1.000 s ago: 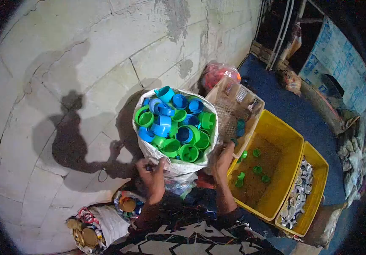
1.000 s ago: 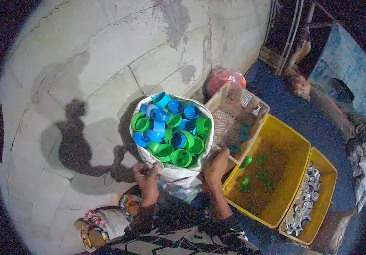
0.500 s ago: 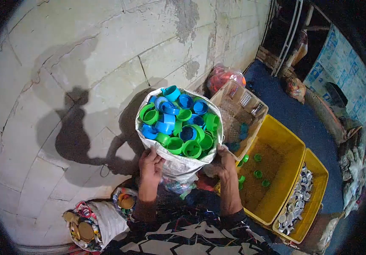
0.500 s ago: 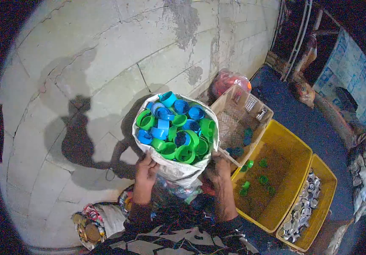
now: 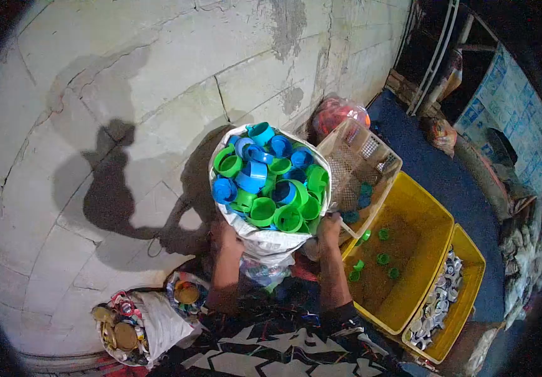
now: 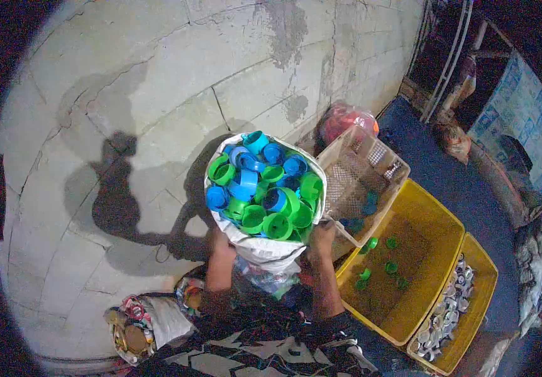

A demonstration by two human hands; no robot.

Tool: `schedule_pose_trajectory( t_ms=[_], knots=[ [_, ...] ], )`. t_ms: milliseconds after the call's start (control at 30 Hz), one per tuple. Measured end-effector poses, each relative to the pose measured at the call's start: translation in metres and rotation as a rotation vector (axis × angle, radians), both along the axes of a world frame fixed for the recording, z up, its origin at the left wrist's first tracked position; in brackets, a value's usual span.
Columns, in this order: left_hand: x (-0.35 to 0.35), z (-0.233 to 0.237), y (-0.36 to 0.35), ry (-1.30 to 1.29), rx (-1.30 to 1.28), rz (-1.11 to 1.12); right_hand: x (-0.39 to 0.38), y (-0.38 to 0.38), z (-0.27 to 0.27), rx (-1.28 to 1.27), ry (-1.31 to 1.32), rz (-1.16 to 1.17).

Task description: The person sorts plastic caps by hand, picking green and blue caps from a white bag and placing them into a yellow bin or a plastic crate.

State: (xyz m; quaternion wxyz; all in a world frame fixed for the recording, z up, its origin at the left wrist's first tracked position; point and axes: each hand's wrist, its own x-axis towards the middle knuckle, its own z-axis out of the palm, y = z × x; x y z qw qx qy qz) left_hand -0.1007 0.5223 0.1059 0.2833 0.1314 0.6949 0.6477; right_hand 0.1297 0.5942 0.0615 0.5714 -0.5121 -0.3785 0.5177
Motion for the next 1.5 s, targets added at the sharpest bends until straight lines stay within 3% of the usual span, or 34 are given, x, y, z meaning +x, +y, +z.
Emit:
schedule_pose_trajectory(
  t_ms=[67, 100, 167, 200, 267, 300, 333, 433, 533, 633, 733, 833, 900, 933, 1033, 1067, 1200, 1300, 1333, 1433, 1500],
  knots=[
    [-0.008, -0.009, 0.013, 0.057, -0.075, 0.267, 0.017, 0.012, -0.011, 0.087, -0.257, -0.069],
    [-0.014, -0.005, 0.013, 0.180, 0.022, 0.264, 0.026, 0.018, -0.012, 0.133, -0.386, -0.105],
    [-0.022, 0.008, 0.008, 0.421, 0.208, 0.260, 0.032, 0.031, 0.005, 0.362, -0.287, -0.206],
    [-0.022, 0.023, 0.007, 0.571, 0.158, 0.213, 0.035, 0.040, 0.019, 0.475, -0.237, -0.253],
    [-0.044, 0.022, 0.016, 0.701, 0.217, 0.147, 0.047, 0.060, 0.057, 0.228, -0.147, -0.017],
    [-0.052, 0.024, 0.024, 0.767, 0.249, 0.110, 0.045, 0.073, 0.069, 0.239, -0.128, 0.001],
    [-0.047, 0.057, 0.022, 0.846, 0.136, 0.065, 0.043, 0.086, 0.080, 0.251, -0.108, 0.017],
    [-0.074, 0.067, 0.044, 0.814, 0.051, -0.091, 0.024, 0.127, 0.098, 0.506, -0.769, 0.165],
    [-0.095, 0.061, 0.057, 0.826, -0.126, -0.213, 0.003, 0.141, 0.103, 0.493, -0.949, 0.231],
    [-0.098, 0.057, 0.067, 0.824, -0.192, -0.240, 0.002, 0.172, 0.080, 0.541, -0.974, 0.234],
    [-0.097, 0.058, 0.077, 0.772, -0.244, -0.224, 0.000, 0.196, 0.065, 0.177, -0.772, 0.329],
    [-0.098, 0.064, 0.087, 0.840, -0.221, -0.215, 0.005, 0.195, 0.062, 0.218, -0.467, 0.418],
    [-0.103, 0.066, 0.103, 0.947, -0.056, -0.156, -0.009, 0.206, 0.064, 0.413, -0.657, 0.314],
    [-0.099, 0.081, 0.111, 0.836, -0.035, -0.187, -0.016, 0.209, 0.069, 0.507, -0.753, 0.256],
    [-0.096, 0.119, 0.136, 0.857, -0.089, -0.455, -0.026, 0.202, 0.110, 0.606, -0.854, 0.409],
    [-0.106, 0.113, 0.152, 0.768, -0.051, -0.549, -0.030, 0.206, 0.111, 0.603, -0.852, 0.423],
    [-0.118, 0.107, 0.186, 0.839, -0.212, -0.721, -0.037, 0.221, 0.117, 0.650, -0.933, 0.532],
    [-0.126, 0.094, 0.202, 0.638, -0.173, -0.697, -0.045, 0.232, 0.104, 0.644, -0.966, 0.528],
    [-0.131, 0.095, 0.204, 0.299, -0.159, -0.802, -0.046, 0.236, 0.096, 0.625, -0.963, 0.504],
    [-0.133, 0.096, 0.207, -0.041, -0.112, -0.826, -0.035, 0.249, 0.097, 1.299, -1.215, 0.693],
    [-0.147, 0.082, 0.221, -0.118, -0.148, -0.898, -0.044, 0.233, 0.108, 0.385, -0.589, 0.824]
  ],
)
